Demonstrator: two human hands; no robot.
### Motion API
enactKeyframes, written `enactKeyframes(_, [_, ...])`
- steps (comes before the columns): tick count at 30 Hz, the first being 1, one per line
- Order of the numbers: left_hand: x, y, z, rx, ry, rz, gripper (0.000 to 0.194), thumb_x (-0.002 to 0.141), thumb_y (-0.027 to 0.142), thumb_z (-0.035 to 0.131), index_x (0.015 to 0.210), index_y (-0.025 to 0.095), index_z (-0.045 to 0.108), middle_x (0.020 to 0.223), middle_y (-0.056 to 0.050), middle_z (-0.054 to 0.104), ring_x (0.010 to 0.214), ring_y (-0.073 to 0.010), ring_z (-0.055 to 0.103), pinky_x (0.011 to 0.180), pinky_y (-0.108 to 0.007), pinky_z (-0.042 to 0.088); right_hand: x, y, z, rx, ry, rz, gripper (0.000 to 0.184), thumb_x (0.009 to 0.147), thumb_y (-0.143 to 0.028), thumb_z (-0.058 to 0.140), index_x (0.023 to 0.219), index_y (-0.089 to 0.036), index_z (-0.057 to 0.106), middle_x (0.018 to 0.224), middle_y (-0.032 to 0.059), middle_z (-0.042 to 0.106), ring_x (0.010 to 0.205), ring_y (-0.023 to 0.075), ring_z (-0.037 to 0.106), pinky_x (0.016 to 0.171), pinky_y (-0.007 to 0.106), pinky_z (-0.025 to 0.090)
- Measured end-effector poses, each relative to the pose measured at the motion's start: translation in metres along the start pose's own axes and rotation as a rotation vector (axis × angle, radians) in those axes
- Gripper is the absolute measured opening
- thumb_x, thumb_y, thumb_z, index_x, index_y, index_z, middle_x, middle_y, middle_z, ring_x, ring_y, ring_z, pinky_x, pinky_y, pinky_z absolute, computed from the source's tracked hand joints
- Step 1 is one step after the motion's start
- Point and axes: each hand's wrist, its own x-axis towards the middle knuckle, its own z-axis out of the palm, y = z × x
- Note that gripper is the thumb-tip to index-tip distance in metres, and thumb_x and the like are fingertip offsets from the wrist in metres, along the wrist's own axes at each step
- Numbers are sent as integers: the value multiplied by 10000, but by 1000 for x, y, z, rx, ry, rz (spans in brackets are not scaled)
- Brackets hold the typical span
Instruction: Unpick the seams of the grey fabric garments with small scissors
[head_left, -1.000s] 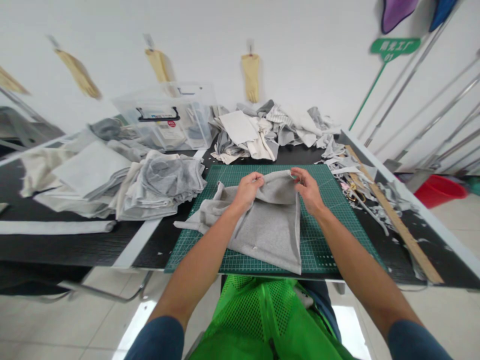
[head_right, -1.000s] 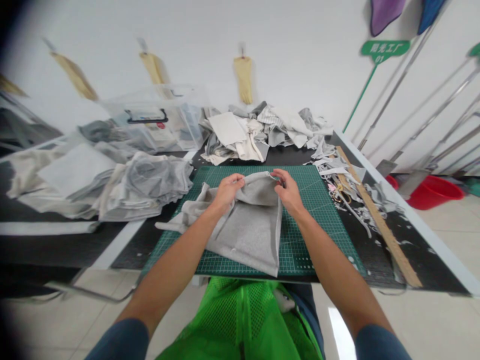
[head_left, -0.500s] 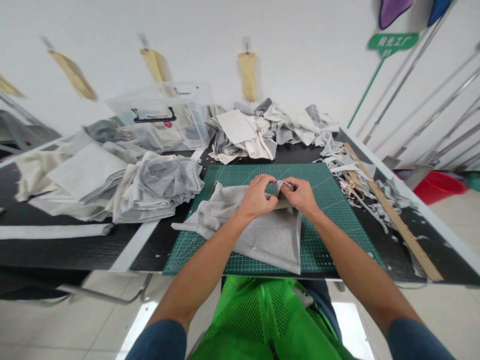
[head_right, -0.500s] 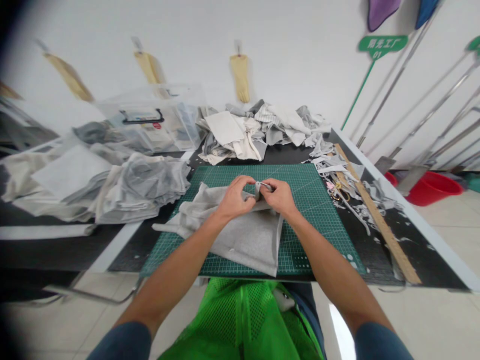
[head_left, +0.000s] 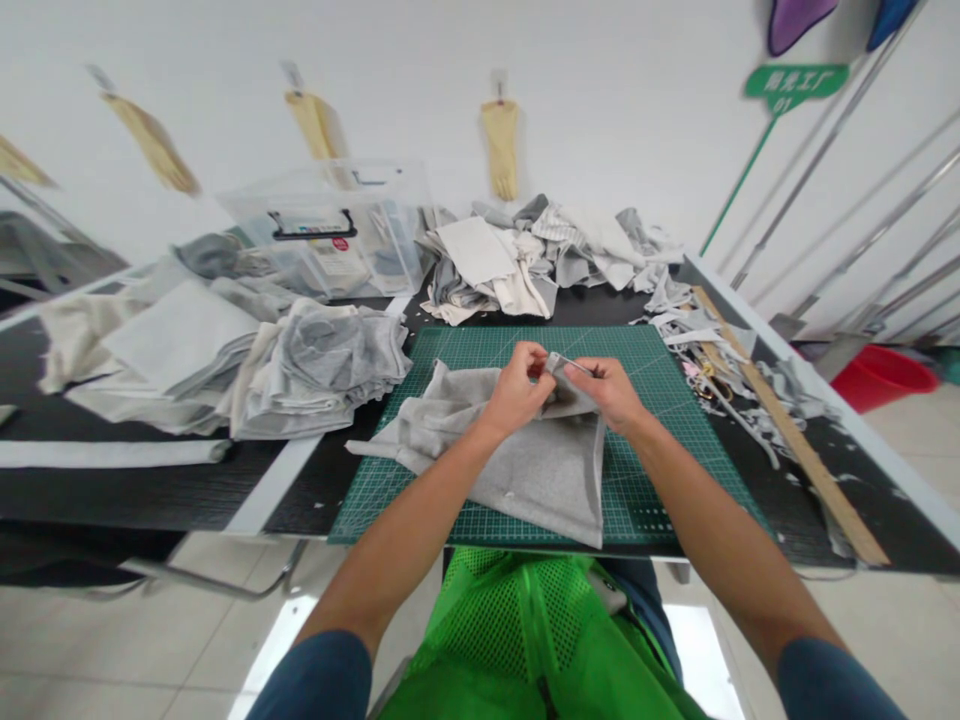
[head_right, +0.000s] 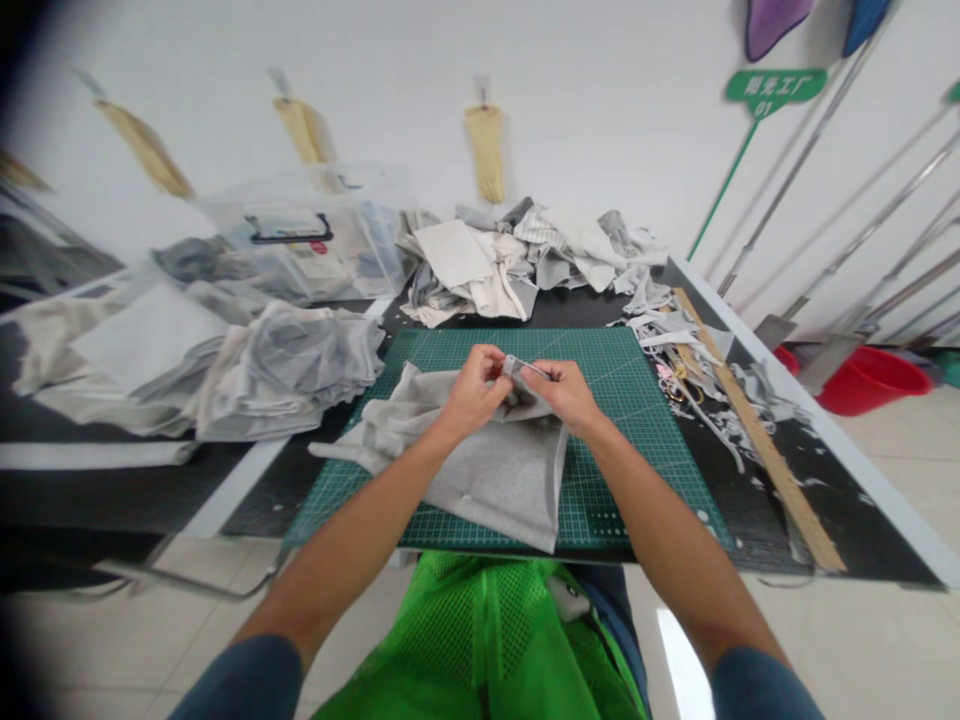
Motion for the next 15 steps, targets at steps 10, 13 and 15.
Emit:
enactKeyframes(10, [-5, 21, -2, -186, 60, -163, 178, 890, 255, 545, 1005, 255, 409, 688, 59, 443, 558, -107, 414, 566, -256, 350, -4, -6, 9, 83, -80, 91, 485, 738, -590, 813, 606, -191, 572, 560, -41, 444, 509, 89, 326, 492, 262, 222])
enactKeyframes(13, [-2, 23, -3, -235, 16, -148, 408, 771, 372, 762, 982, 241, 439, 729, 59, 500, 622, -100, 465, 595, -241, 385, -3, -4, 8, 101, -53, 98, 445, 724, -559, 825, 618, -188, 605, 557, -39, 465, 500, 89, 332, 487, 260, 231])
enactKeyframes(15, [2, 20, -5, -249, 26, -147, 457, 698, 407, 833, 901, 220, 469, 744, 49, 514, 661, -98, 481, 614, -235, 403, -1, -2, 5, 121, -23, 102, 408, 714, -540, 835, 643, -185, 646, 567, -30, 495, 503, 95, 356, 487, 261, 248])
